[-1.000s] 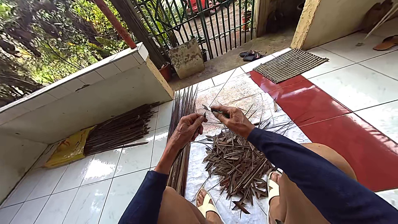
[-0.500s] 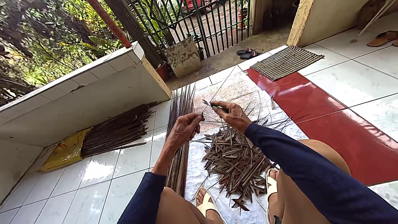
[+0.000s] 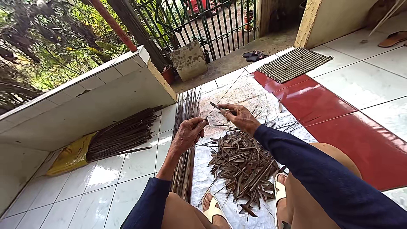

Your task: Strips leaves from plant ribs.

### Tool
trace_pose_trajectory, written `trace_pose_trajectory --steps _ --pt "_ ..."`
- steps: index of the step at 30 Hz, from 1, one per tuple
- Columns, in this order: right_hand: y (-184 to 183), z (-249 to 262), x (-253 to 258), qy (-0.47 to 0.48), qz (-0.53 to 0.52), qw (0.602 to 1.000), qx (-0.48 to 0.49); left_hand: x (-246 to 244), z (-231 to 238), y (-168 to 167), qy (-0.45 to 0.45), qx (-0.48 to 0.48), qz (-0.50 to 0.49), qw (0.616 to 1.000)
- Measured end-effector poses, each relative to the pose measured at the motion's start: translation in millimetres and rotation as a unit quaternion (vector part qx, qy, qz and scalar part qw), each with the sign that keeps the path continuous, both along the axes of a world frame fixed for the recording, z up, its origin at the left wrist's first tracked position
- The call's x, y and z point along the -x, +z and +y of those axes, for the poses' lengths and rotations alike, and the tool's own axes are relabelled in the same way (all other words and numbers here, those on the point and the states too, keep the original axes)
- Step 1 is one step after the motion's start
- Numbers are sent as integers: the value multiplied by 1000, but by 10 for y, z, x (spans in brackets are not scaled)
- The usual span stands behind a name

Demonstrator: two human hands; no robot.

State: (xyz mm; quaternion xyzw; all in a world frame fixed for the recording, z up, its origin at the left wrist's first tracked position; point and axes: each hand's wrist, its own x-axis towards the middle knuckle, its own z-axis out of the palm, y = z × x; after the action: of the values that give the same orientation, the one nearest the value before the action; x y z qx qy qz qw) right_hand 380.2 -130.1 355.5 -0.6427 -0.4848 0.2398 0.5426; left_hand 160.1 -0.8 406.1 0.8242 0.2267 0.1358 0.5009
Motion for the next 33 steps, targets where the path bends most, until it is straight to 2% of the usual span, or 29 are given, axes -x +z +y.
trace_pose_trajectory --steps 5,11,19,27,33 --pt "-7 -16 67 -5 -52 998 22 -22 -18 -9 1 -24 13 1000" --pt "-73 59 -137 -49 1 998 33 -13 4 -11 -6 1 6 1000" --pt "-29 54 -344 -232 45 972 11 24 4 6 -3 -11 -2 1000" --pt "91 47 -19 -95 72 993 -20 -8 -58 6 -7 -50 17 999" --pt "60 88 -46 -77 54 995 -46 -7 -42 -5 -12 -39 15 999"
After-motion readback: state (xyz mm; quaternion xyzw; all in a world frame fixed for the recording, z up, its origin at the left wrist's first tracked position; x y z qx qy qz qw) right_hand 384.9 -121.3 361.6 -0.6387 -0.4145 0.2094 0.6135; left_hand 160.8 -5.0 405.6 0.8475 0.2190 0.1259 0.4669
